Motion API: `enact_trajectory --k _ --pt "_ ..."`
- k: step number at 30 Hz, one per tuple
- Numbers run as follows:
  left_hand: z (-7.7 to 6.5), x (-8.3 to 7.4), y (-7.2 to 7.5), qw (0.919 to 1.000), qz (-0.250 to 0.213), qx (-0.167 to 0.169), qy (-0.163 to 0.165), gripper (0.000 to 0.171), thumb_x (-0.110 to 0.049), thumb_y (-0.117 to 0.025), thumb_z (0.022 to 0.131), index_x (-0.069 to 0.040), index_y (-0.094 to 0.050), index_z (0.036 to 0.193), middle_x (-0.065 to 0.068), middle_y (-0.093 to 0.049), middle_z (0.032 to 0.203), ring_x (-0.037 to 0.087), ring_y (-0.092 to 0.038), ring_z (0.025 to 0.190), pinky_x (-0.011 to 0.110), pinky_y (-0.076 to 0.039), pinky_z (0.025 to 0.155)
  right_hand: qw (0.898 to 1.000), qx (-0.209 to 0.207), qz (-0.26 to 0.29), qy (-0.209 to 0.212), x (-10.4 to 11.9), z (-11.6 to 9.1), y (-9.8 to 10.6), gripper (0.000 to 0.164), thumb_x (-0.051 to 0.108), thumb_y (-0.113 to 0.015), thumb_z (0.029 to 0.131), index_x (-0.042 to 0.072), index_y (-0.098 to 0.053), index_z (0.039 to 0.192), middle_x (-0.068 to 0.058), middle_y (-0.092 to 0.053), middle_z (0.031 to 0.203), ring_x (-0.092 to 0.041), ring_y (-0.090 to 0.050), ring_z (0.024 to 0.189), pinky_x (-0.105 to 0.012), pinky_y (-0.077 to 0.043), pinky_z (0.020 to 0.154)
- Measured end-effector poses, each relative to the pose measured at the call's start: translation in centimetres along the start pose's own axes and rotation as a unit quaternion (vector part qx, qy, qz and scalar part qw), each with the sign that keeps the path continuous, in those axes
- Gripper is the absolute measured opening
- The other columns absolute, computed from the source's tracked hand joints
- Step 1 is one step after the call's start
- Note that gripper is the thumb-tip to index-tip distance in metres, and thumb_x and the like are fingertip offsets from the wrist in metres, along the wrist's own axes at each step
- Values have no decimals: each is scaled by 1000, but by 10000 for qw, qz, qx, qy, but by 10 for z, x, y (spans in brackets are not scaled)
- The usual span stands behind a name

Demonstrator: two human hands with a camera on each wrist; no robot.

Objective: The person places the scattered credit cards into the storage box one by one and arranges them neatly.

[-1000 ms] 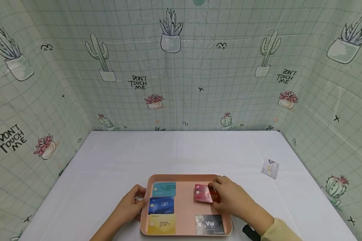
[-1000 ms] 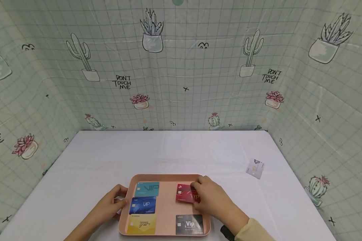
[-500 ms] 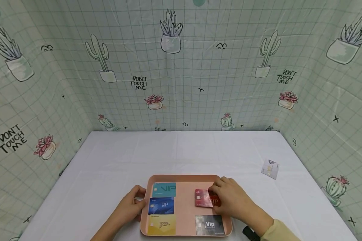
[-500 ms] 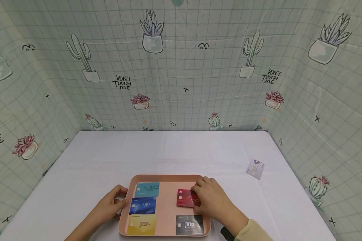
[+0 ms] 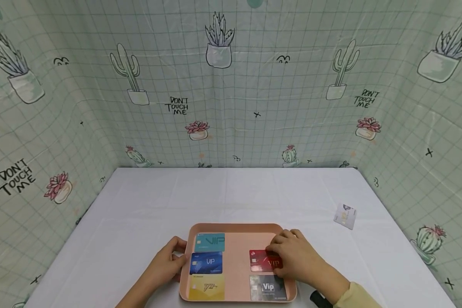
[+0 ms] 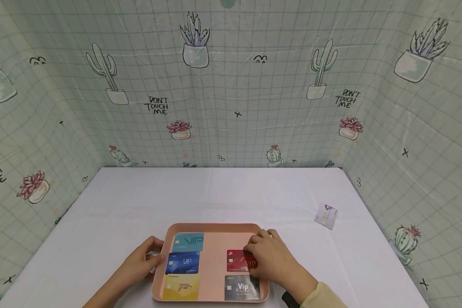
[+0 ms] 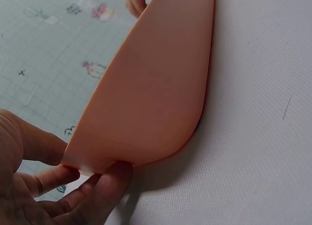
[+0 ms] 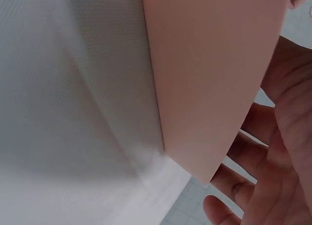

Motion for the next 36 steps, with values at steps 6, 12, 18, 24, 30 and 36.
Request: enact_trajectory --k 6,12,18,24,30,36 --pt "0 -1 -1 10000 9 29 -29 28 -1 -61 95 0 -55 122 17 -62 118 20 -62 73 35 -61 53 9999 -129 -33 93 0 -1 2 40 36 -89 70 21 -78 105 8 -70 100 -20 -60 102 -53 -47 98" --pt "0 -1 -1 10000 -14 12 -60 28 -1 -61 95 0 -55 122 16 -62 118 21 -61 72 35 -60 53 9997 -227 -24 50 0 -2 3 37 36 -88 72 21 -78 104 8 -70 100 -21 -61 103 -54 -47 100" --pt "-1 0 0 10000 17 -56 -47 27 -1 -61 95 -1 -56 122 15 -63 116 20 -60 72 34 -60 53 9998 -185 41 -58 -2 1 2 36 36 -88 73 20 -79 104 6 -71 101 -21 -61 103 -54 -47 101" --pt "-1 0 0 10000 -25 -74 -35 26 -1 -61 96 -1 -56 121 16 -63 117 20 -60 72 34 -60 52 9976 -692 42 -37 -3 -1 11 19 26 -80 81 20 -78 99 8 -71 99 -18 -61 101 -48 -51 97" --pt "-1 0 0 10000 -45 -62 -60 26 -1 -61 96 -1 -56 121 16 -62 117 20 -61 71 34 -60 51 9905 -1347 136 -259 -16 -4 26 13 16 -78 83 19 -76 96 6 -71 98 -17 -62 101 -44 -53 95" --pt "-1 0 -1 9998 -93 11 -148 26 -1 -61 96 1 -56 121 17 -61 117 21 -61 70 34 -59 51 9859 -1589 -14 -516 -32 -7 36 11 13 -76 86 16 -78 96 3 -73 97 -21 -65 100 -47 -55 93"
Point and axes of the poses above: each hand's wrist, its own z-axis towards the middle knuckle, its own y-axis out of the back of the hand, x = y × z, the point moved 7 cm from there along z, towards the middle knuckle
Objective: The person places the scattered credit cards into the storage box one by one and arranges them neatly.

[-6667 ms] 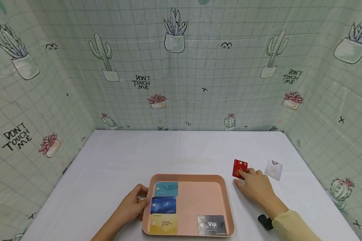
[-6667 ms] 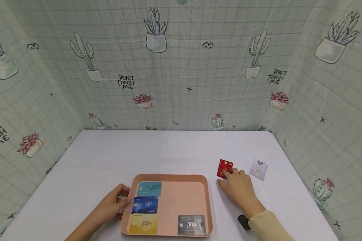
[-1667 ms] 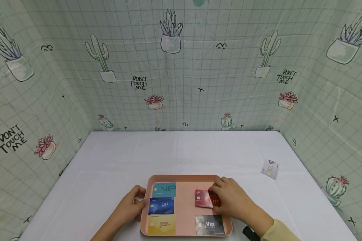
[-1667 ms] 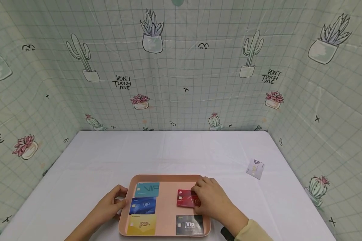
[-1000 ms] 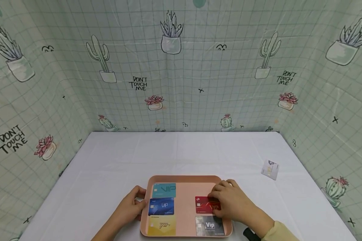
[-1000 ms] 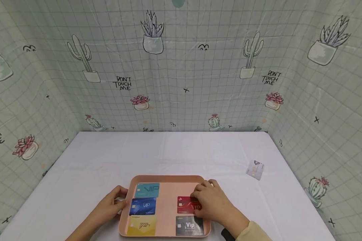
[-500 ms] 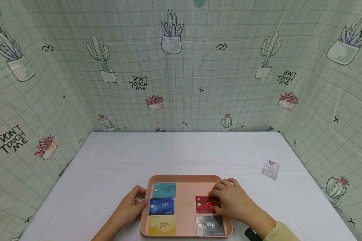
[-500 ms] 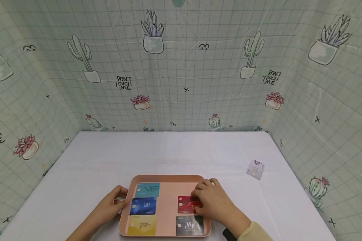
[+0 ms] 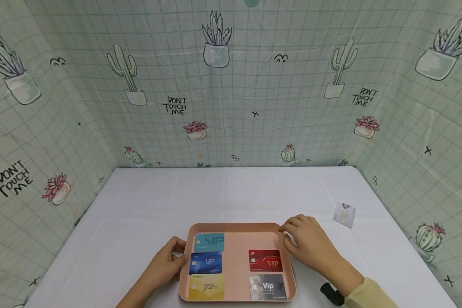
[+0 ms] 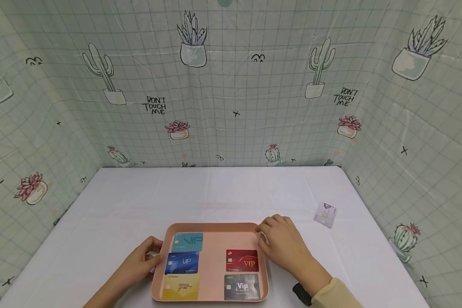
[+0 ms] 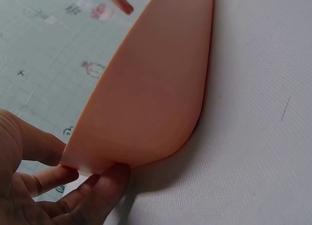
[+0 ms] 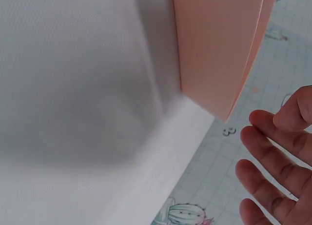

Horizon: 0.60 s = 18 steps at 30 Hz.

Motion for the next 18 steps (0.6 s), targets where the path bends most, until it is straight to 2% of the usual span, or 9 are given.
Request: enact_trajectory --k 5,12,18 --pt "1 0 1 9999 94 -52 3 26 -2 -62 95 0 -56 121 16 -62 116 21 -60 69 33 -59 51 9996 -51 -80 -268 -17 -1 4 10 12 -73 86 15 -78 94 1 -74 96 -24 -66 98 -48 -55 89" --pt "1 -1 0 9998 152 -86 29 25 -1 -62 95 0 -56 120 16 -62 116 21 -60 70 33 -59 51 9957 -253 -272 -849 -48 -7 9 7 13 -73 85 11 -78 90 -5 -74 92 -30 -68 87 -49 -55 70" --pt "1 -2 1 9999 161 -44 17 26 -1 -61 95 0 -55 120 17 -62 115 21 -60 69 33 -59 51 9899 -250 -318 -1355 -70 -15 11 9 14 -71 87 8 -77 90 -10 -75 92 -34 -67 84 -51 -56 68"
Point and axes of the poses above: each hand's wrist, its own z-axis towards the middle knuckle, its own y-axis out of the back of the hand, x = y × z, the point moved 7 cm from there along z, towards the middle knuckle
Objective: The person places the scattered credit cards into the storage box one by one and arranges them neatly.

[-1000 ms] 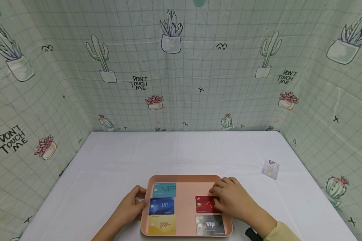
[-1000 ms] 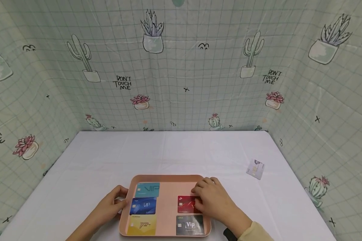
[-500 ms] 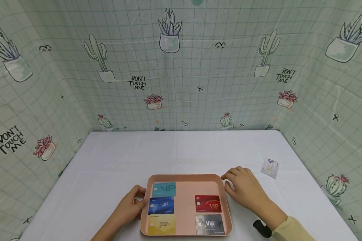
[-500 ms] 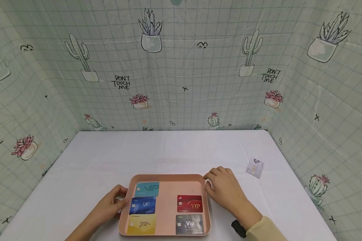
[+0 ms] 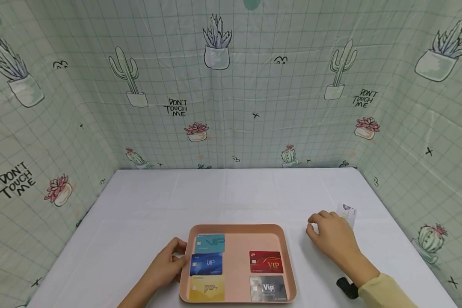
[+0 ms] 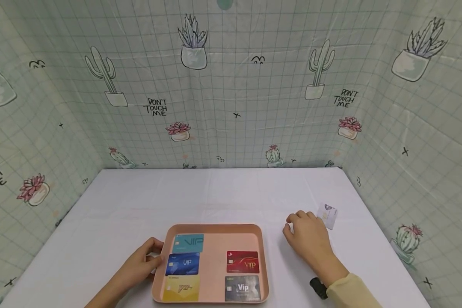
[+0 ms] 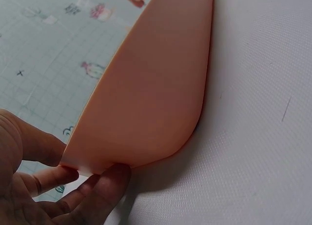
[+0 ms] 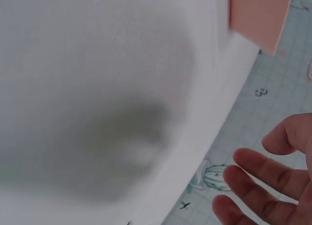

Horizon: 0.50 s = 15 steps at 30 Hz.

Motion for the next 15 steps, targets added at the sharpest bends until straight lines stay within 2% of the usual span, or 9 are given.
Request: enact_trajectory --k 5,11,15 --pt "-1 0 0 10000 -18 20 3 25 -1 -61 95 0 -55 120 17 -62 115 21 -60 69 33 -59 51 9993 114 -10 -365 -24 0 -5 12 16 -68 88 6 -76 89 -14 -74 91 -36 -65 78 -52 -54 64" --pt "0 0 0 10000 -34 26 -17 24 -1 -61 96 0 -56 119 17 -62 115 20 -60 69 33 -59 51 9925 756 -12 -958 -58 -2 -20 22 20 -62 92 2 -73 96 -21 -72 95 -44 -66 81 -59 -54 66" --pt "-1 1 0 10000 -26 5 59 24 -1 -61 96 0 -56 119 16 -62 115 20 -60 70 33 -59 52 9878 1010 -58 -1187 -74 -5 -25 27 22 -60 94 -1 -72 100 -24 -70 96 -45 -64 82 -60 -53 67"
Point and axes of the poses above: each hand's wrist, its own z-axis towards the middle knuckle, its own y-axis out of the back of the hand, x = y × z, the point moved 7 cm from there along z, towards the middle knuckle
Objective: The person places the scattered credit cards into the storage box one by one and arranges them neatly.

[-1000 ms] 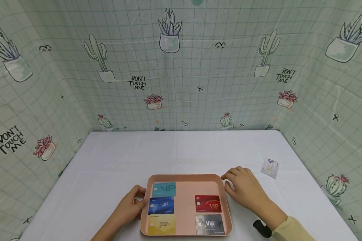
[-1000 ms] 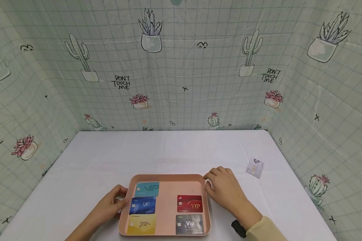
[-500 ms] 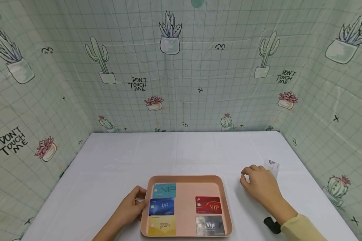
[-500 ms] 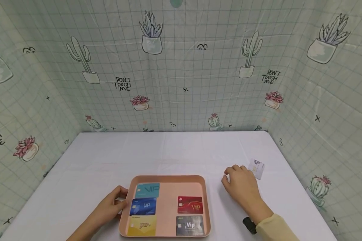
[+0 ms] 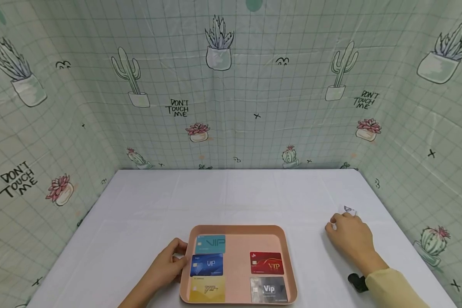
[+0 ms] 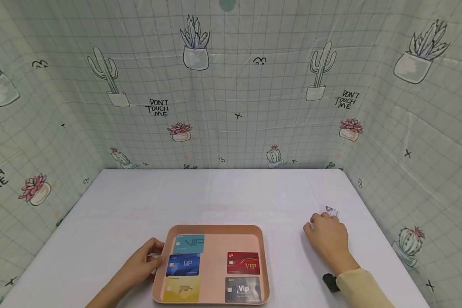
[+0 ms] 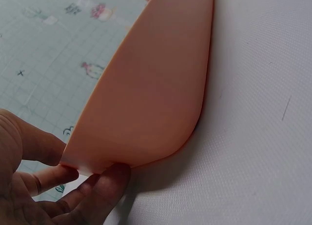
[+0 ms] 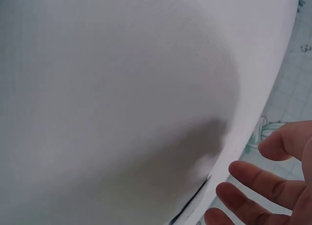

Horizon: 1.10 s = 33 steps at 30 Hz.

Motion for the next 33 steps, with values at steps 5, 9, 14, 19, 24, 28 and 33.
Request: enact_trajectory --k 5,9,14,19,24,28,33 --pt "0 0 -1 10000 -15 23 21 25 -1 -62 95 0 -56 120 16 -62 116 20 -60 70 35 -60 52 9996 200 -36 -181 -14 1 -3 29 23 -59 95 -3 -70 102 -25 -68 94 -44 -62 81 -60 -53 68" --pt "0 -1 -1 10000 -34 59 32 25 -1 -61 95 0 -56 120 16 -62 117 20 -61 71 35 -60 52 9993 204 -29 -299 -23 2 -3 32 24 -58 95 -5 -69 104 -28 -68 95 -45 -62 80 -60 -52 66" --pt "0 -1 -1 10000 -46 80 -2 26 -1 -61 95 0 -56 120 16 -62 116 20 -61 71 35 -60 52 9984 270 41 -488 -33 4 -5 37 26 -56 96 -7 -66 108 -32 -66 101 -48 -61 84 -60 -52 63" --pt "1 -1 -1 10000 -42 82 3 25 -1 -61 96 0 -56 120 16 -62 116 20 -61 71 34 -60 53 9955 499 224 -773 -44 10 -8 44 32 -56 96 -10 -65 109 -34 -61 100 -50 -60 84 -59 -51 62" --pt "1 0 0 10000 -9 59 69 25 -2 -62 96 0 -56 120 16 -62 117 20 -61 70 34 -60 54 9926 643 365 -965 -51 19 -7 52 38 -59 96 -13 -62 107 -37 -62 94 -53 -61 80 -57 -52 59" --pt "0 3 0 9999 -30 18 130 25 -2 -62 96 0 -57 120 16 -62 117 20 -61 70 34 -60 53 9916 687 450 -1001 -51 24 -7 47 38 -64 93 -9 -60 99 -33 -64 86 -50 -63 75 -53 -53 57" --pt "1 3 0 10000 -38 9 77 24 -2 -62 96 -1 -57 119 16 -63 117 20 -60 70 34 -60 53 9884 779 630 -1140 -52 27 -5 41 32 -68 92 -8 -60 94 -30 -66 86 -45 -65 76 -52 -54 61"
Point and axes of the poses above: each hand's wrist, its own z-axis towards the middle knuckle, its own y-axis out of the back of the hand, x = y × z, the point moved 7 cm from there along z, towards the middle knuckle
